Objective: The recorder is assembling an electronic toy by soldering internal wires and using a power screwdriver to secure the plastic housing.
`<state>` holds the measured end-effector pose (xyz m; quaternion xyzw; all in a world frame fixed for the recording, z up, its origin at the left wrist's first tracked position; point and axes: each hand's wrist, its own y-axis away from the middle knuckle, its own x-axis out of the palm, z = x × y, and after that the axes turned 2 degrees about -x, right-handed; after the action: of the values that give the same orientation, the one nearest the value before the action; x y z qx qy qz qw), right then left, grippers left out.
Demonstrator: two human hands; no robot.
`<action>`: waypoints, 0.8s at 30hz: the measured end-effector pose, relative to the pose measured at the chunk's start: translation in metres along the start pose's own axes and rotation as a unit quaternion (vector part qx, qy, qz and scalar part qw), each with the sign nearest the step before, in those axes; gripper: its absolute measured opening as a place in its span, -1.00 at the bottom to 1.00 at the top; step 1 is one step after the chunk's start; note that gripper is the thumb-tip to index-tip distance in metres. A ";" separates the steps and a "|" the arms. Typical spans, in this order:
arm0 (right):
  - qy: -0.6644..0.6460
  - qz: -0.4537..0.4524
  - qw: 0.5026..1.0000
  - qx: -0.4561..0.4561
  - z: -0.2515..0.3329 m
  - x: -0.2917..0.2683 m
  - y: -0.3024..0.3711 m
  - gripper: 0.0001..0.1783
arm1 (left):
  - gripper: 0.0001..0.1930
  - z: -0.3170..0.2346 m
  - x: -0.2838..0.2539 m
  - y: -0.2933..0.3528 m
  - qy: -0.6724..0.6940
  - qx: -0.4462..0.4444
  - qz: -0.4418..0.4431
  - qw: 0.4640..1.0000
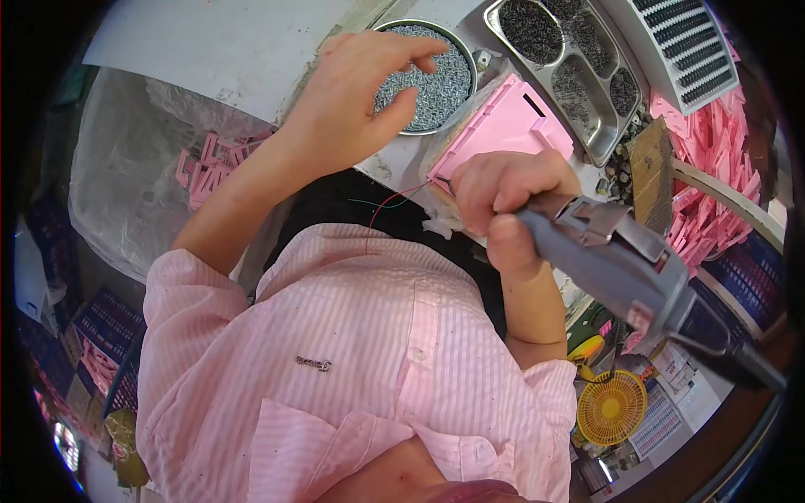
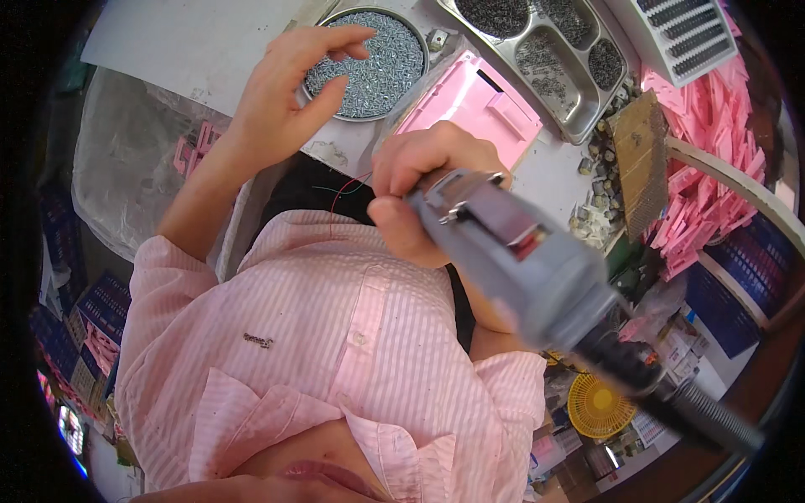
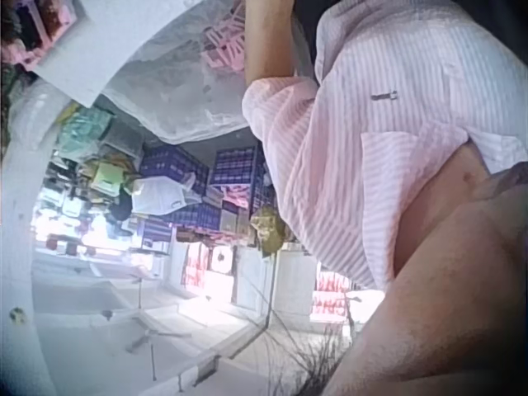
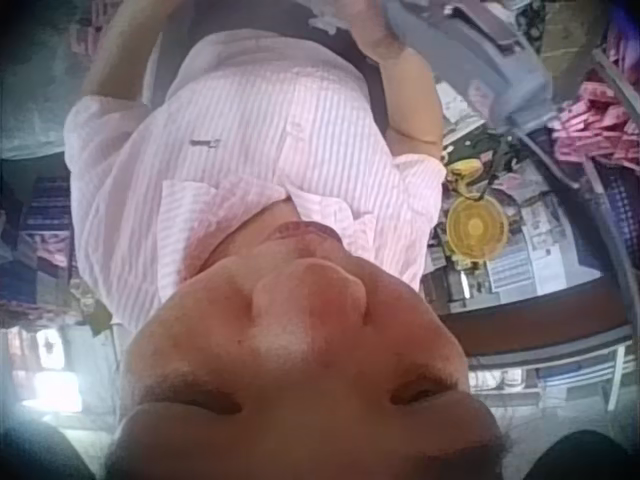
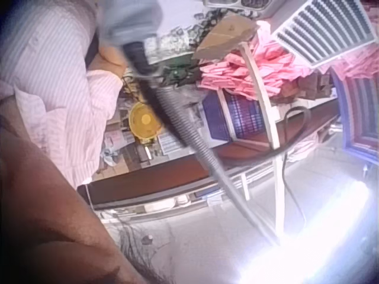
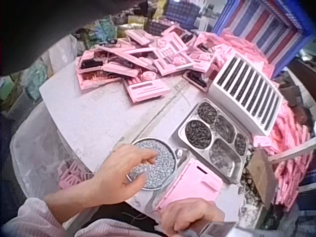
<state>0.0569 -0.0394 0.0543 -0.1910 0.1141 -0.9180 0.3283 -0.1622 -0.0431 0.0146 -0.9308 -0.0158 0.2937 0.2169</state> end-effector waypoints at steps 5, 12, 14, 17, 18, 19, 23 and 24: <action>0.008 0.012 1.000 -0.004 -0.005 -0.010 -0.001 -0.69 | -0.71 0.001 0.066 -0.054 0.050 0.099 0.036 0.993; -0.193 -0.011 0.967 -0.167 0.093 -0.005 -0.020 -0.67 | -0.74 -0.040 0.145 -0.101 -0.158 0.291 0.156 0.931; -0.213 -0.041 0.951 -0.220 0.129 -0.001 -0.016 -0.66 | -0.76 -0.048 0.095 -0.080 -0.060 0.317 -0.043 0.945; -0.159 0.004 0.965 -0.209 0.151 -0.003 0.009 -0.69 | -0.73 -0.019 -0.026 -0.022 0.192 0.220 -0.035 0.956; -0.159 0.011 0.964 -0.212 0.147 -0.007 0.013 -0.67 | -0.62 -0.002 -0.061 0.020 0.104 0.148 -0.214 0.960; -0.172 -0.002 0.966 -0.193 0.142 -0.018 0.016 -0.68 | -0.60 0.012 -0.080 0.067 0.088 -0.021 -0.341 0.936; -0.148 -0.057 0.973 -0.170 0.129 -0.037 0.021 -0.64 | -0.54 0.126 -0.108 0.293 0.056 -0.407 -0.480 0.775; -0.138 -0.061 0.974 -0.168 0.121 -0.036 0.015 -0.64 | -0.51 0.129 -0.098 0.330 0.122 -0.526 -0.458 0.706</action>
<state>0.1424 -0.0376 0.1487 -0.3753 0.2082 -0.8686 0.2476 -0.3467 -0.3066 -0.1635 -0.8002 -0.5652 -0.0140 -0.2001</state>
